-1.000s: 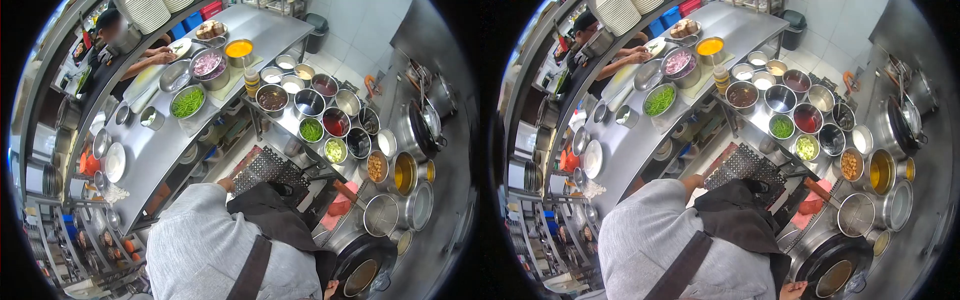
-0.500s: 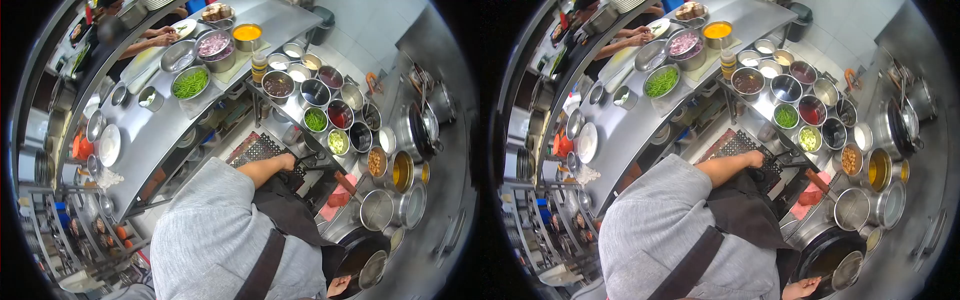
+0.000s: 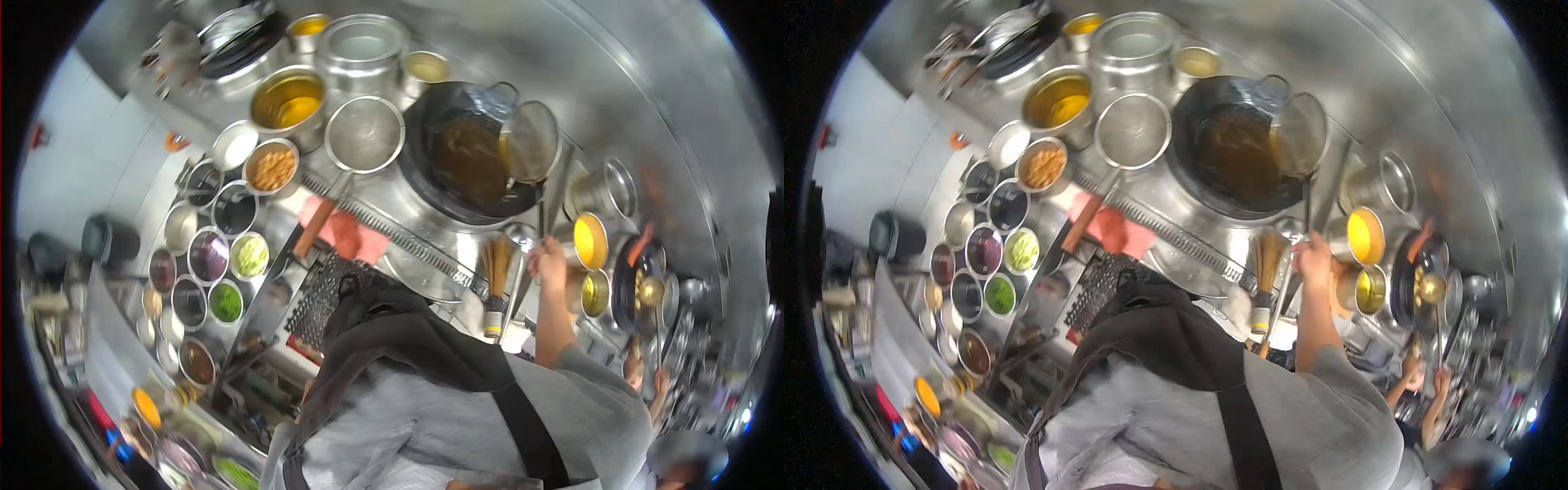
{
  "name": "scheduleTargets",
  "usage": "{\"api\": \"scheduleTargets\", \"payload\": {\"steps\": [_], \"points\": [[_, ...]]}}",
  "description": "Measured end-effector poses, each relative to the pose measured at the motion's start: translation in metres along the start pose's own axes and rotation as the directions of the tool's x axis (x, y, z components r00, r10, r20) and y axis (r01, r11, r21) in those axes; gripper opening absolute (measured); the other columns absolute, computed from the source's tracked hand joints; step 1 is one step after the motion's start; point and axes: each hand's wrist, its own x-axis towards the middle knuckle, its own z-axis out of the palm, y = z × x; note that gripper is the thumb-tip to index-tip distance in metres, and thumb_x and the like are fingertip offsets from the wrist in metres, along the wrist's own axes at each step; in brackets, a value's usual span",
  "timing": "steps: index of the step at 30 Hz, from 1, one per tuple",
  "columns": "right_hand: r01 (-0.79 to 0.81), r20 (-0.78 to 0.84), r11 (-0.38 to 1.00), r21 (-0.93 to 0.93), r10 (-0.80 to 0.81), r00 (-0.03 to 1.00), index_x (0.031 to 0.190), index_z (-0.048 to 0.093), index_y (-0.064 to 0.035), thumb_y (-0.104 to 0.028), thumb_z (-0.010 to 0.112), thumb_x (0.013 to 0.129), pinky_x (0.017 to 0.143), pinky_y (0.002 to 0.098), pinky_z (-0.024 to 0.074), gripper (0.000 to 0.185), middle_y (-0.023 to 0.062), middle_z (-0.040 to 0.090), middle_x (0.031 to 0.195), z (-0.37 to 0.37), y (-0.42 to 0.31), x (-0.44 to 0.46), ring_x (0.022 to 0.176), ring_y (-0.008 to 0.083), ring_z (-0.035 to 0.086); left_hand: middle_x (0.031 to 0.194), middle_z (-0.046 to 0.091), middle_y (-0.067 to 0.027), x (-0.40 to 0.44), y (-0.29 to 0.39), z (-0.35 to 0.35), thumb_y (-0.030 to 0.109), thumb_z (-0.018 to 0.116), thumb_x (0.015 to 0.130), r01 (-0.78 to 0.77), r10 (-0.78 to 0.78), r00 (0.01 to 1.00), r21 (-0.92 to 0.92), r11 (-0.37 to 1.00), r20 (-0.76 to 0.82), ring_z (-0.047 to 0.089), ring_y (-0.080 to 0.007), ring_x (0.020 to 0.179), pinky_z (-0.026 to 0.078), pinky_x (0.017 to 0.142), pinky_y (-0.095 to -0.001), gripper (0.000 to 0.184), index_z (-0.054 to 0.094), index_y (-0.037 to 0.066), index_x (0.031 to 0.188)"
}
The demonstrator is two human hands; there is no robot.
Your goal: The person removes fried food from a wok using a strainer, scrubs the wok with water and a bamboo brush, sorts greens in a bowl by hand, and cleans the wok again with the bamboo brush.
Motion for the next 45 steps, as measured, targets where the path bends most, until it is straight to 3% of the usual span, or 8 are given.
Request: {"api": "scheduleTargets", "payload": {"steps": [6,13,18,21,33,36,41,45], "points": [[-0.275,0.257,0.911,0.308,0.198,0.946,0.092,0.055,-0.0004,-0.004,0.055,0.086,0.034,0.0264,0.0375,0.007,0.0092,0.061,0.072,0.016,-0.015,-0.06,0.042,0.0143,0.051,0.097,0.07,-0.0176,0.114,0.032,-0.06,0.02,0.067,0.075,-0.298,0.315,0.942,0.15,0.943,-0.113,0.068,-0.0319,0.091,0.055,0.077,-0.0437,0.023,0.071,0.009,0.096],[-0.307,0.356,0.785,0.538,0.118,0.927,0.104,0.055,0.0069,-0.005,0.057,0.087,0.041,0.0242,0.0382,0.021,0.0108,0.063,0.077,0.088,-0.035,-0.023,0.05,0.0138,0.051,0.093,0.07,-0.0198,0.127,0.177,-0.194,0.02,0.064,0.077,0.07,0.033,0.989,-0.657,0.751,0.143,0.069,-0.0341,0.084,0.056,0.075,-0.0454,0.025,0.068,0.003,0.095],[-0.195,0.231,0.764,0.615,0.062,0.971,0.094,0.066,0.0027,0.001,0.066,0.073,0.04,0.019,0.0327,0.021,0.0025,0.06,0.064,0.126,-0.055,0.021,0.047,0.0084,0.048,0.098,0.068,-0.0239,0.119,0.182,-0.18,0.025,0.055,0.076,-0.241,0.24,0.968,0.002,0.971,0.075,0.067,-0.0376,0.092,0.053,0.08,-0.045,0.032,0.072,0.003,0.092],[-0.3,0.377,0.791,0.533,0.095,0.921,0.107,0.062,0.0016,-0.003,0.064,0.08,0.036,0.0172,0.0235,0.028,-0.0033,0.055,0.063,0.095,-0.045,0.052,0.042,0.0034,0.036,0.103,0.067,-0.0233,0.142,0.137,-0.128,0.031,0.055,0.075,-0.245,0.241,0.967,0.047,0.968,0.078,0.065,-0.036,0.098,0.051,0.086,-0.0448,0.037,0.073,0.004,0.092],[0.018,-0.099,0.984,-0.179,-0.037,0.994,0.083,0.058,-0.0046,-0.006,0.053,0.087,0.035,0.0246,0.0325,0.006,0.0043,0.056,0.064,0.052,-0.006,-0.01,0.042,0.0106,0.046,0.112,0.065,-0.0228,0.091,0.056,-0.154,0.024,0.055,0.078,0.048,-0.043,0.992,-0.035,0.998,0.118,0.065,-0.036,0.103,0.05,0.091,-0.0431,0.034,0.072,0.001,0.097],[-0.053,-0.018,0.993,-0.106,0.051,0.999,0.099,0.054,0.0034,-0.004,0.051,0.089,0.032,0.0252,0.0315,0.013,0.006,0.055,0.063,0.082,-0.031,-0.026,0.04,0.0105,0.045,0.109,0.066,-0.0231,0.113,0.06,-0.138,0.024,0.055,0.077,0.034,-0.031,0.997,-0.05,0.998,0.071,0.065,-0.0361,0.101,0.051,0.09,-0.0431,0.034,0.072,0.002,0.095],[-0.167,0.159,0.932,0.323,0.12,0.98,0.084,0.058,-0.0031,-0.005,0.055,0.089,0.034,0.0195,0.0303,0.007,0.0004,0.055,0.061,0.118,-0.037,0.001,0.04,0.006,0.044,0.104,0.068,-0.0193,0.141,0.102,-0.166,0.033,0.055,0.079,-0.137,0.128,0.985,0.075,0.988,0.119,0.066,-0.0322,0.1,0.051,0.088,-0.0417,0.034,0.075,0.009,0.094],[-0.215,0.175,0.849,0.482,0.148,0.973,0.111,0.062,0.0062,-0.004,0.059,0.087,0.038,0.0181,0.0325,0.026,0.0073,0.067,0.077,0.146,-0.07,0.008,0.046,0.0065,0.048,0.09,0.07,-0.0198,0.205,0.105,-0.15,0.033,0.049,0.082,-0.428,0.409,0.904,0.231,0.874,0.128,0.069,-0.0338,0.087,0.053,0.077,-0.0459,0.038,0.072,0.003,0.08]]}}
